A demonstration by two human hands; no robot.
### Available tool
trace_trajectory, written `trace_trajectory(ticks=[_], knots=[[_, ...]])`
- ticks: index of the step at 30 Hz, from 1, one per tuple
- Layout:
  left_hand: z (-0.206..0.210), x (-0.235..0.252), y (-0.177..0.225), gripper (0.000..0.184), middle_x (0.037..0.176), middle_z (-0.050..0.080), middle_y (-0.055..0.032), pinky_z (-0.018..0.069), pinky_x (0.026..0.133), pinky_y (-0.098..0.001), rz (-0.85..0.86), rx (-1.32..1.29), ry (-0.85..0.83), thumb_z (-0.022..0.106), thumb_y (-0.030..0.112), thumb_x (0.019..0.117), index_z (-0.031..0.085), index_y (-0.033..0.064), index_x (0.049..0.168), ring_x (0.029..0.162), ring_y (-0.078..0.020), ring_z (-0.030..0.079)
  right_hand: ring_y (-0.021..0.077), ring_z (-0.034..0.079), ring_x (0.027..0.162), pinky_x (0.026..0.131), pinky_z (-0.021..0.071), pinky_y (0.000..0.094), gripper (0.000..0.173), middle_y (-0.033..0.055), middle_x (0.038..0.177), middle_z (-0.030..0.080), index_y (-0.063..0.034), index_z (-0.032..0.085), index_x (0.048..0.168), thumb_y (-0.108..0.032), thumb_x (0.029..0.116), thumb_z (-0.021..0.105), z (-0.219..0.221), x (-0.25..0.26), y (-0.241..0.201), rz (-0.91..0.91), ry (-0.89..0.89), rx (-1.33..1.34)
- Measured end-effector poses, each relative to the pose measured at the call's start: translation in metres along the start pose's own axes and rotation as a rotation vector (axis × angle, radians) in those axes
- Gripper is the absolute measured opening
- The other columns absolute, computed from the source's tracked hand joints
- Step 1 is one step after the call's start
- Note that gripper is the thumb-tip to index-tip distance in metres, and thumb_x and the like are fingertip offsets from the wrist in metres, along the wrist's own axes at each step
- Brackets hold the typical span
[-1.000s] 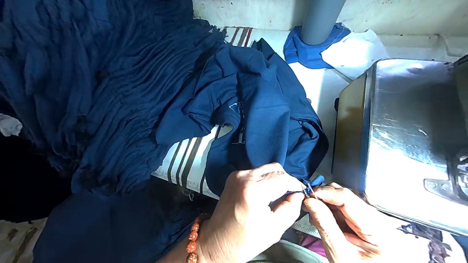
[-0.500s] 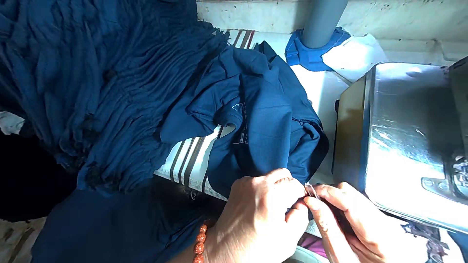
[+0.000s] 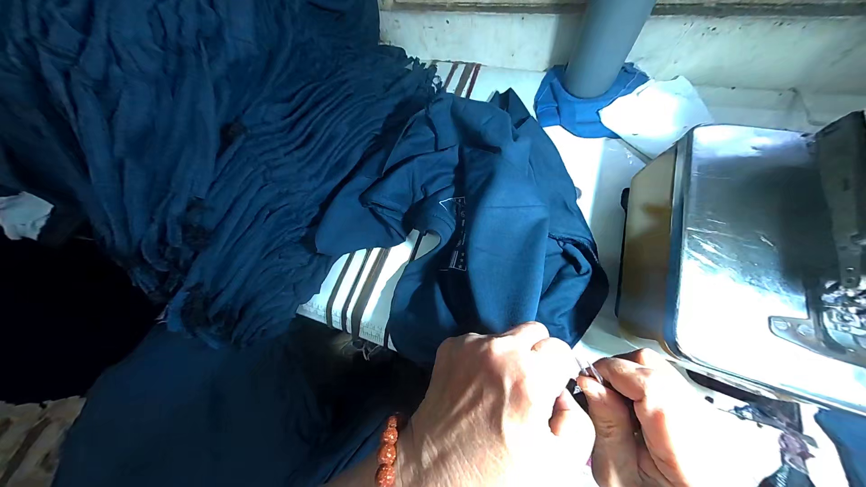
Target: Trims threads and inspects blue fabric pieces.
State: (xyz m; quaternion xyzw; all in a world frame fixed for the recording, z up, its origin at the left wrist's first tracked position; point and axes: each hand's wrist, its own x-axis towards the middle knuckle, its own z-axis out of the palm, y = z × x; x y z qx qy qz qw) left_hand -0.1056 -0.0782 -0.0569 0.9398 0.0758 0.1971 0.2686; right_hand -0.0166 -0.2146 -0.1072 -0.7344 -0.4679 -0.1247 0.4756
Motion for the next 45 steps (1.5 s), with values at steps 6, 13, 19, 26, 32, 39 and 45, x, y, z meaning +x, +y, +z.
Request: trace_trajectory(ticks=[6, 13, 19, 26, 32, 39, 45], knots=[[-0.005, -0.009, 0.001, 0.016, 0.061, 0.053, 0.0032, 0.0320, 0.043, -0.0238, 0.039, 0.023, -0.025, 0.060, 0.018, 0.0836, 0.064, 0.0139, 0.069, 0.051, -0.0064, 0.049, 0.0073, 0.051, 0.071, 0.065, 0.0399, 0.0137, 0.021, 0.0049, 0.078, 0.053, -0.0071, 0.056, 0.093, -0.021, 0.1069, 0.049, -0.007, -0.005, -0.010, 0.015, -0.041, -0.012], [-0.010, -0.019, -0.008, 0.019, 0.060, 0.051, 0.0027, 0.0323, 0.041, -0.0253, 0.055, 0.062, -0.087, 0.058, 0.018, 0.0838, 0.061, 0.0143, 0.066, 0.049, -0.0081, 0.048, 0.0103, 0.054, 0.071, 0.066, 0.0426, 0.0187, 0.022, 0.0060, 0.077, 0.055, -0.0070, 0.056, 0.092, -0.021, 0.1069, 0.047, -0.020, -0.008, -0.009, 0.030, -0.055, -0.107], [-0.009, -0.037, -0.038, 0.019, 0.079, 0.066, 0.0042, 0.0491, 0.056, -0.0172, -0.074, -0.122, -0.139, 0.058, 0.018, 0.0930, 0.075, 0.0133, 0.086, 0.067, -0.0010, 0.061, 0.0020, 0.050, 0.067, 0.062, 0.0418, 0.0134, 0.027, 0.0069, 0.077, 0.051, -0.0024, 0.050, 0.094, -0.022, 0.1104, 0.042, -0.062, 0.006, 0.003, 0.124, -0.092, 0.050], [-0.005, -0.026, -0.029, 0.016, 0.084, 0.067, 0.0014, 0.0452, 0.062, -0.0086, -0.070, -0.386, -0.056, 0.063, 0.014, 0.0966, 0.075, 0.0059, 0.091, 0.070, 0.0040, 0.056, -0.0076, 0.055, 0.075, 0.066, 0.0472, 0.0101, 0.032, -0.0041, 0.097, 0.067, -0.0078, 0.066, 0.115, -0.035, 0.0980, 0.070, -0.030, 0.002, 0.008, 0.354, -0.314, 0.590], [-0.002, -0.016, -0.024, 0.014, 0.082, 0.066, 0.0024, 0.0448, 0.061, -0.0074, -0.069, -0.389, -0.016, 0.064, 0.013, 0.0954, 0.075, 0.0059, 0.090, 0.070, 0.0054, 0.056, -0.0073, 0.052, 0.072, 0.061, 0.0440, 0.0075, 0.038, -0.0025, 0.099, 0.064, -0.0080, 0.061, 0.114, -0.031, 0.0909, 0.079, -0.019, -0.010, 0.008, 0.323, -0.191, 0.478], [0.007, -0.012, -0.019, 0.014, 0.079, 0.065, 0.0021, 0.0430, 0.058, -0.0082, -0.045, -0.359, -0.005, 0.066, 0.013, 0.0945, 0.075, 0.0057, 0.088, 0.066, 0.0047, 0.054, 0.0027, 0.061, 0.081, 0.072, 0.0482, 0.0109, 0.014, 0.0055, 0.085, 0.066, -0.0041, 0.066, 0.095, -0.018, 0.0988, 0.068, -0.014, -0.010, 0.010, 0.116, -0.127, 0.266], [0.005, -0.010, -0.021, 0.014, 0.079, 0.065, 0.0034, 0.0424, 0.057, -0.0076, -0.051, -0.312, -0.015, 0.065, 0.014, 0.0931, 0.076, 0.0075, 0.087, 0.065, 0.0056, 0.053, 0.0011, 0.057, 0.077, 0.069, 0.0446, 0.0109, 0.013, 0.0058, 0.081, 0.062, -0.0020, 0.065, 0.091, -0.012, 0.0990, 0.062, -0.035, -0.002, 0.013, 0.213, -0.244, 0.392]])
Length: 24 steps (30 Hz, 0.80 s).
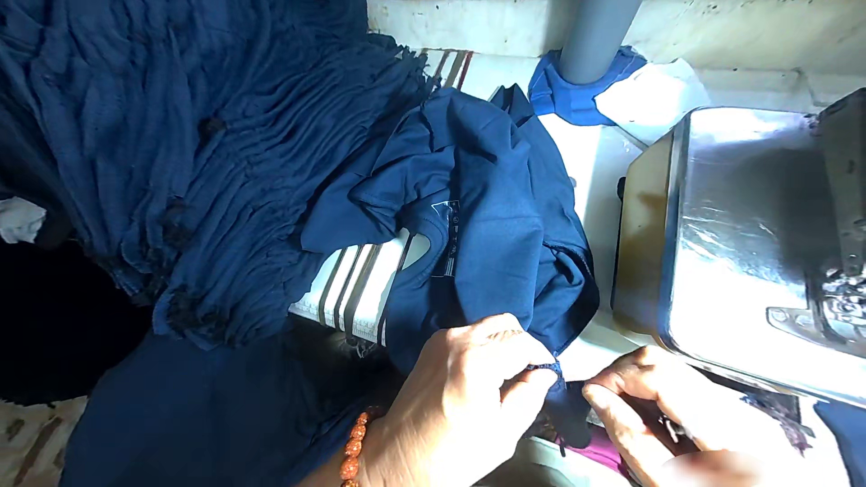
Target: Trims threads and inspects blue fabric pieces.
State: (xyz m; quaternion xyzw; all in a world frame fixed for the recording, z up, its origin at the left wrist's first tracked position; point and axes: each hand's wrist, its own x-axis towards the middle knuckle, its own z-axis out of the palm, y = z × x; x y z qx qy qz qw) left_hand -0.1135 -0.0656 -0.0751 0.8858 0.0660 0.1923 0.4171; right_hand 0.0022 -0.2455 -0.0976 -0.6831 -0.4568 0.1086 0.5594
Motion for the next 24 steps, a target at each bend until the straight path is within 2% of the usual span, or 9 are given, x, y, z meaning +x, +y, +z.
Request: trace_trajectory(ticks=[4, 8, 12, 14, 16, 19, 21, 22, 24], knots=[[0.000, 0.002, 0.000, 0.013, 0.078, 0.064, 0.0044, 0.0418, 0.057, -0.0063, -0.021, -0.019, 0.001, 0.066, 0.014, 0.0922, 0.077, 0.0072, 0.088, 0.066, 0.0071, 0.053, -0.0058, 0.053, 0.074, 0.065, 0.0425, 0.0078, 0.012, 0.0005, 0.081, 0.060, -0.0027, 0.063, 0.091, -0.011, 0.0985, 0.062, -0.010, 0.000, -0.004, 0.142, -0.081, 0.170], [0.004, 0.003, 0.001, 0.014, 0.077, 0.065, 0.0046, 0.0416, 0.056, -0.0075, -0.020, -0.032, -0.012, 0.066, 0.015, 0.0928, 0.076, 0.0076, 0.087, 0.065, 0.0064, 0.053, 0.0009, 0.060, 0.081, 0.072, 0.0494, 0.0112, 0.017, 0.0069, 0.089, 0.066, -0.0008, 0.067, 0.099, -0.018, 0.0985, 0.068, 0.005, -0.003, 0.001, 0.054, -0.020, 0.041], [0.003, 0.002, 0.002, 0.014, 0.078, 0.065, 0.0034, 0.0435, 0.055, -0.0091, -0.004, 0.001, -0.030, 0.065, 0.015, 0.0935, 0.075, 0.0079, 0.086, 0.064, 0.0048, 0.055, 0.0015, 0.060, 0.078, 0.070, 0.0471, 0.0111, 0.013, 0.0072, 0.082, 0.066, -0.0004, 0.068, 0.090, -0.010, 0.0968, 0.064, 0.007, -0.001, 0.004, 0.017, 0.016, 0.027], [0.001, 0.003, 0.001, 0.014, 0.077, 0.065, 0.0042, 0.0425, 0.055, -0.0080, -0.005, 0.016, -0.032, 0.065, 0.014, 0.0927, 0.076, 0.0084, 0.086, 0.064, 0.0058, 0.053, -0.0019, 0.057, 0.074, 0.066, 0.0449, 0.0098, 0.011, 0.0049, 0.079, 0.065, -0.0005, 0.067, 0.088, -0.009, 0.0949, 0.064, 0.000, 0.000, 0.000, 0.090, -0.016, 0.097], [0.000, 0.003, 0.000, 0.014, 0.077, 0.064, 0.0048, 0.0421, 0.056, -0.0077, -0.009, 0.008, -0.033, 0.065, 0.015, 0.0925, 0.076, 0.0085, 0.086, 0.065, 0.0062, 0.053, -0.0077, 0.052, 0.071, 0.062, 0.0417, 0.0070, 0.010, -0.0017, 0.079, 0.061, -0.0026, 0.065, 0.088, -0.009, 0.0958, 0.063, -0.007, 0.001, -0.002, 0.182, -0.072, 0.229], [0.001, 0.004, -0.001, 0.014, 0.077, 0.064, 0.0046, 0.0422, 0.057, -0.0072, -0.012, -0.020, -0.035, 0.065, 0.014, 0.0924, 0.076, 0.0076, 0.088, 0.066, 0.0065, 0.053, -0.0089, 0.052, 0.073, 0.063, 0.0413, 0.0069, 0.011, -0.0045, 0.081, 0.060, -0.0038, 0.065, 0.092, -0.012, 0.0986, 0.063, -0.014, -0.001, 0.001, 0.220, -0.145, 0.371], [0.002, 0.005, -0.001, 0.014, 0.077, 0.064, 0.0048, 0.0416, 0.056, -0.0072, -0.021, -0.026, -0.040, 0.066, 0.015, 0.0925, 0.076, 0.0077, 0.088, 0.065, 0.0068, 0.052, -0.0094, 0.054, 0.074, 0.064, 0.0439, 0.0067, 0.009, -0.0062, 0.083, 0.061, -0.0054, 0.066, 0.094, -0.012, 0.0985, 0.064, -0.010, -0.003, -0.001, 0.240, -0.096, 0.345], [0.003, 0.005, -0.001, 0.014, 0.077, 0.064, 0.0049, 0.0411, 0.056, -0.0073, -0.022, -0.029, -0.041, 0.066, 0.015, 0.0925, 0.076, 0.0078, 0.087, 0.064, 0.0068, 0.052, -0.0091, 0.056, 0.076, 0.065, 0.0463, 0.0068, 0.009, -0.0060, 0.086, 0.063, -0.0059, 0.067, 0.095, -0.014, 0.0989, 0.066, -0.006, -0.004, -0.002, 0.237, -0.065, 0.305], [0.005, 0.005, 0.000, 0.014, 0.076, 0.064, 0.0043, 0.0407, 0.055, -0.0080, -0.019, -0.051, -0.045, 0.066, 0.015, 0.0927, 0.076, 0.0072, 0.086, 0.063, 0.0062, 0.051, -0.0043, 0.058, 0.077, 0.067, 0.0490, 0.0094, 0.013, 0.0009, 0.087, 0.065, -0.0017, 0.067, 0.097, -0.015, 0.0984, 0.069, 0.003, -0.004, 0.000, 0.171, -0.027, 0.210]])
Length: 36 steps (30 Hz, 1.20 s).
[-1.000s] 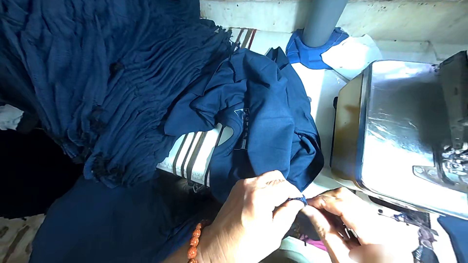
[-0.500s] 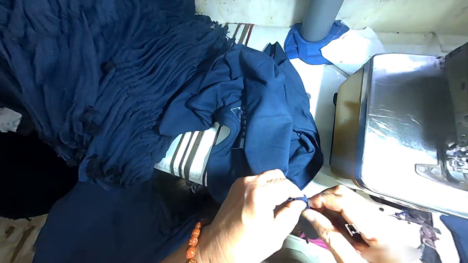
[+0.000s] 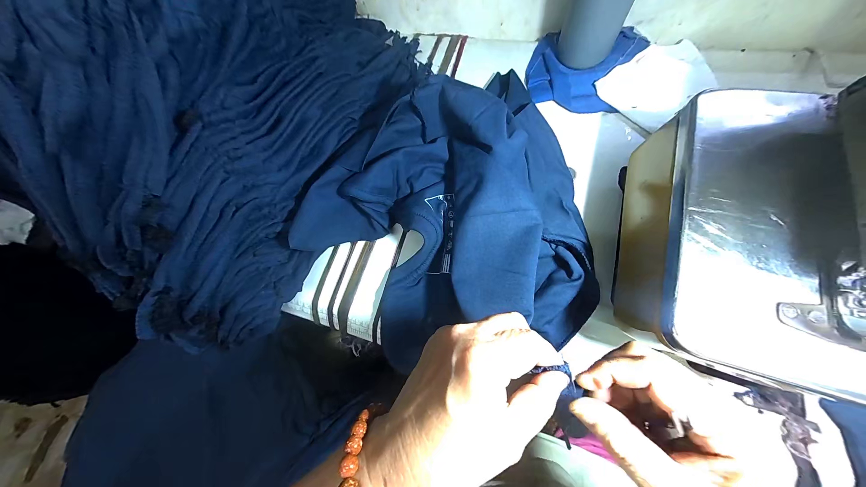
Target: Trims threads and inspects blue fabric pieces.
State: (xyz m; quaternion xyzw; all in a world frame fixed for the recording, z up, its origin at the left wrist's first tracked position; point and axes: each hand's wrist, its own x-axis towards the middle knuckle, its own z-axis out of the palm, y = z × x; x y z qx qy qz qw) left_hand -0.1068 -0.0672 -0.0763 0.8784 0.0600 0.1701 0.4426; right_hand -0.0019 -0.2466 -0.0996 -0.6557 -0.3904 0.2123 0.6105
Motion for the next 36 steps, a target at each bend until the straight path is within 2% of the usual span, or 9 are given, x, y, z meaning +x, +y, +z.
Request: trace_trajectory(ticks=[3, 10, 12, 15, 18, 21, 25, 33, 36], knots=[[0.001, 0.000, 0.001, 0.016, 0.076, 0.064, 0.0035, 0.0410, 0.055, -0.0089, 0.003, -0.028, -0.024, 0.065, 0.015, 0.0952, 0.075, 0.0067, 0.086, 0.063, 0.0055, 0.052, -0.0024, 0.058, 0.075, 0.066, 0.0470, 0.0086, 0.011, 0.0053, 0.082, 0.065, 0.0010, 0.068, 0.091, -0.008, 0.0961, 0.066, 0.007, 0.002, 0.006, -0.091, 0.043, -0.066], [0.000, 0.002, -0.001, 0.016, 0.076, 0.063, 0.0028, 0.0411, 0.055, -0.0087, 0.004, -0.081, -0.058, 0.063, 0.013, 0.0946, 0.075, 0.0050, 0.087, 0.064, 0.0053, 0.051, -0.0073, 0.056, 0.074, 0.064, 0.0456, 0.0081, 0.008, -0.0039, 0.083, 0.066, -0.0038, 0.070, 0.092, -0.010, 0.0959, 0.066, -0.003, 0.003, 0.002, 0.031, 0.002, 0.107], [0.001, 0.002, -0.001, 0.016, 0.076, 0.064, 0.0028, 0.0419, 0.056, -0.0081, 0.003, -0.080, -0.045, 0.063, 0.013, 0.0946, 0.075, 0.0050, 0.087, 0.064, 0.0057, 0.052, -0.0071, 0.059, 0.076, 0.066, 0.0492, 0.0075, 0.009, -0.0032, 0.088, 0.067, -0.0056, 0.069, 0.098, -0.014, 0.0971, 0.069, -0.003, 0.002, 0.003, -0.010, 0.038, 0.033], [0.002, 0.002, -0.001, 0.016, 0.077, 0.065, 0.0022, 0.0427, 0.056, -0.0087, 0.004, -0.059, -0.039, 0.064, 0.013, 0.0950, 0.075, 0.0050, 0.087, 0.064, 0.0050, 0.053, -0.0035, 0.060, 0.081, 0.071, 0.0494, 0.0085, 0.020, 0.0026, 0.092, 0.067, -0.0035, 0.067, 0.105, -0.021, 0.0963, 0.073, -0.003, 0.001, 0.000, -0.083, 0.045, -0.113], [0.005, 0.002, 0.000, 0.018, 0.076, 0.065, 0.0025, 0.0422, 0.055, -0.0105, 0.022, -0.015, -0.035, 0.065, 0.015, 0.0961, 0.075, 0.0060, 0.085, 0.063, 0.0036, 0.054, 0.0019, 0.061, 0.082, 0.075, 0.0493, 0.0108, 0.020, 0.0075, 0.090, 0.068, -0.0016, 0.069, 0.103, -0.020, 0.0977, 0.071, 0.002, 0.003, 0.001, -0.177, 0.065, -0.258], [0.005, 0.004, 0.002, 0.021, 0.076, 0.066, 0.0022, 0.0449, 0.055, -0.0139, 0.071, 0.112, -0.024, 0.063, 0.017, 0.0974, 0.075, 0.0084, 0.083, 0.066, 0.0006, 0.059, 0.0026, 0.061, 0.082, 0.075, 0.0475, 0.0103, 0.017, 0.0074, 0.089, 0.067, -0.0029, 0.070, 0.101, -0.020, 0.0988, 0.070, 0.004, 0.004, 0.003, -0.225, 0.087, -0.337], [0.004, 0.005, 0.004, 0.021, 0.076, 0.064, 0.0013, 0.0445, 0.053, -0.0170, 0.139, 0.260, -0.025, 0.060, 0.015, 0.0976, 0.077, 0.0097, 0.085, 0.066, -0.0037, 0.059, 0.0054, 0.063, 0.086, 0.078, 0.0488, 0.0119, 0.013, 0.0082, 0.088, 0.068, -0.0023, 0.070, 0.099, -0.015, 0.1006, 0.066, 0.000, 0.005, 0.004, -0.270, 0.064, -0.347], [0.006, 0.004, 0.003, 0.021, 0.077, 0.065, 0.0012, 0.0445, 0.053, -0.0162, 0.103, 0.229, -0.034, 0.061, 0.018, 0.0972, 0.076, 0.0097, 0.085, 0.065, -0.0025, 0.059, 0.0079, 0.054, 0.069, 0.062, 0.0417, 0.0153, 0.015, 0.0069, 0.076, 0.061, -0.0048, 0.064, 0.091, -0.015, 0.0991, 0.057, -0.005, 0.007, 0.004, -0.275, 0.096, -0.465], [0.006, 0.004, 0.002, 0.019, 0.076, 0.065, 0.0027, 0.0435, 0.053, -0.0135, 0.066, 0.162, -0.044, 0.062, 0.017, 0.0959, 0.076, 0.0102, 0.085, 0.064, 0.0006, 0.057, 0.0027, 0.051, 0.068, 0.062, 0.0386, 0.0128, 0.016, 0.0045, 0.075, 0.057, -0.0059, 0.059, 0.091, -0.017, 0.1016, 0.054, -0.008, 0.007, 0.003, -0.212, 0.121, -0.404]])
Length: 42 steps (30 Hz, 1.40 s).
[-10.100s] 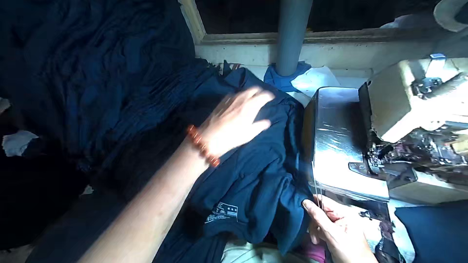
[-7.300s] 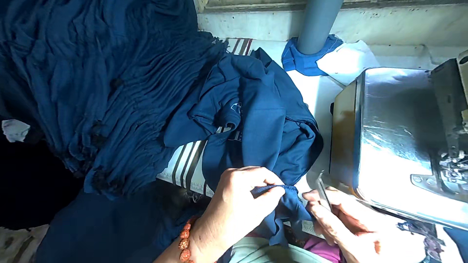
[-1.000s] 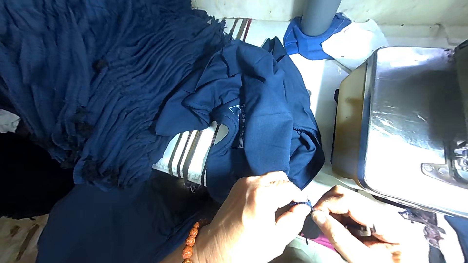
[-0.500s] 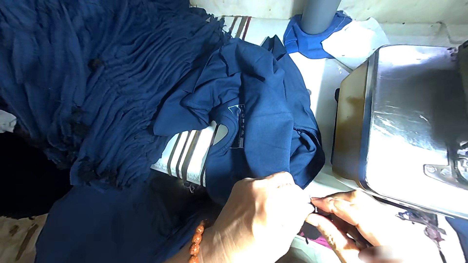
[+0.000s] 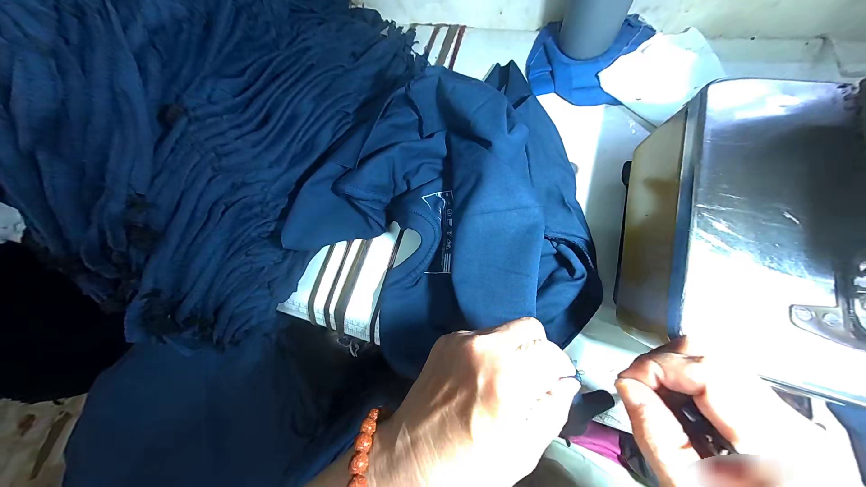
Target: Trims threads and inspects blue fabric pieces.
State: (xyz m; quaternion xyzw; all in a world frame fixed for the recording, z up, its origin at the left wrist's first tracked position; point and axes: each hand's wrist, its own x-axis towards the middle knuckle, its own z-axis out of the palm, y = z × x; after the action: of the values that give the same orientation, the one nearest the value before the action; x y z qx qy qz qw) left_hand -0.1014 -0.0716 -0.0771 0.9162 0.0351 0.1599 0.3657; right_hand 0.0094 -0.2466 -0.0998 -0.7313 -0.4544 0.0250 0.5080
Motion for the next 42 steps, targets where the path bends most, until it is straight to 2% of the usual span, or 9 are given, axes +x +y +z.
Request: trace_trajectory(ticks=[5, 8, 13, 19, 23, 27, 32, 39, 42], knots=[[-0.003, 0.000, -0.004, 0.017, 0.076, 0.064, 0.0039, 0.0403, 0.053, -0.0101, -0.041, -0.135, 0.009, 0.064, 0.015, 0.0956, 0.076, 0.0081, 0.087, 0.062, 0.0047, 0.051, -0.0066, 0.058, 0.076, 0.067, 0.0467, 0.0066, 0.014, -0.0007, 0.084, 0.065, -0.0046, 0.066, 0.096, -0.017, 0.1010, 0.063, -0.003, -0.005, 0.003, 0.164, -0.030, 0.235], [-0.003, 0.001, -0.005, 0.017, 0.076, 0.064, 0.0039, 0.0414, 0.054, -0.0091, -0.050, -0.171, 0.003, 0.063, 0.014, 0.0955, 0.076, 0.0073, 0.087, 0.063, 0.0055, 0.052, -0.0058, 0.057, 0.075, 0.066, 0.0482, 0.0081, 0.017, -0.0009, 0.090, 0.066, -0.0039, 0.067, 0.102, -0.018, 0.0961, 0.072, 0.000, -0.009, 0.003, 0.215, -0.074, 0.338], [-0.003, 0.001, -0.005, 0.017, 0.077, 0.064, 0.0043, 0.0430, 0.055, -0.0083, -0.054, -0.181, 0.002, 0.063, 0.014, 0.0957, 0.075, 0.0076, 0.086, 0.063, 0.0061, 0.053, -0.0045, 0.057, 0.075, 0.065, 0.0482, 0.0087, 0.031, 0.0021, 0.094, 0.068, -0.0010, 0.069, 0.113, -0.024, 0.0941, 0.076, 0.002, -0.007, 0.006, 0.186, -0.090, 0.335], [0.001, 0.001, -0.004, 0.017, 0.078, 0.066, 0.0033, 0.0437, 0.055, -0.0096, -0.042, -0.176, 0.001, 0.063, 0.014, 0.0959, 0.076, 0.0072, 0.086, 0.064, 0.0048, 0.055, -0.0015, 0.063, 0.082, 0.073, 0.0516, 0.0098, 0.014, 0.0032, 0.089, 0.070, -0.0032, 0.071, 0.100, -0.016, 0.0987, 0.068, 0.009, -0.006, 0.008, 0.098, -0.053, 0.254], [-0.001, 0.001, -0.005, 0.017, 0.077, 0.065, 0.0041, 0.0426, 0.054, -0.0092, -0.042, -0.153, 0.000, 0.063, 0.015, 0.0955, 0.075, 0.0078, 0.086, 0.064, 0.0053, 0.054, 0.0005, 0.057, 0.075, 0.066, 0.0451, 0.0105, 0.012, 0.0056, 0.080, 0.064, -0.0019, 0.067, 0.092, -0.011, 0.0978, 0.063, 0.005, -0.006, 0.007, 0.091, -0.103, 0.223], [-0.004, 0.002, -0.006, 0.017, 0.077, 0.064, 0.0045, 0.0409, 0.054, -0.0081, -0.048, -0.154, 0.005, 0.064, 0.015, 0.0949, 0.076, 0.0073, 0.086, 0.063, 0.0063, 0.052, -0.0029, 0.050, 0.070, 0.062, 0.0392, 0.0092, 0.012, 0.0028, 0.077, 0.056, -0.0014, 0.061, 0.092, -0.011, 0.0986, 0.058, -0.006, -0.004, 0.004, 0.178, -0.206, 0.344], [-0.004, 0.001, -0.007, 0.016, 0.077, 0.063, 0.0042, 0.0399, 0.056, -0.0065, -0.065, -0.236, 0.001, 0.062, 0.012, 0.0947, 0.075, 0.0055, 0.088, 0.065, 0.0072, 0.050, -0.0096, 0.051, 0.075, 0.065, 0.0403, 0.0058, 0.010, -0.0057, 0.081, 0.058, -0.0058, 0.063, 0.095, -0.013, 0.1007, 0.060, -0.010, -0.009, 0.005, 0.270, -0.188, 0.497], [-0.008, 0.003, -0.007, 0.014, 0.085, 0.067, -0.0008, 0.0518, 0.069, -0.0089, -0.129, -0.527, -0.026, 0.059, 0.004, 0.0954, 0.071, -0.0015, 0.091, 0.077, 0.0043, 0.061, -0.0102, 0.053, 0.073, 0.064, 0.0432, 0.0058, 0.010, -0.0068, 0.083, 0.062, -0.0078, 0.066, 0.095, -0.014, 0.1006, 0.061, -0.006, -0.015, 0.007, 0.275, -0.077, 0.429], [-0.008, 0.004, -0.007, 0.015, 0.087, 0.067, -0.0012, 0.0519, 0.071, -0.0090, -0.130, -0.564, -0.047, 0.058, 0.004, 0.0965, 0.071, -0.0019, 0.092, 0.081, 0.0042, 0.062, -0.0090, 0.059, 0.088, 0.076, 0.0473, 0.0065, 0.013, -0.0060, 0.093, 0.067, -0.0092, 0.070, 0.101, -0.019, 0.1030, 0.061, -0.004, -0.013, 0.004, 0.193, -0.016, 0.335]])
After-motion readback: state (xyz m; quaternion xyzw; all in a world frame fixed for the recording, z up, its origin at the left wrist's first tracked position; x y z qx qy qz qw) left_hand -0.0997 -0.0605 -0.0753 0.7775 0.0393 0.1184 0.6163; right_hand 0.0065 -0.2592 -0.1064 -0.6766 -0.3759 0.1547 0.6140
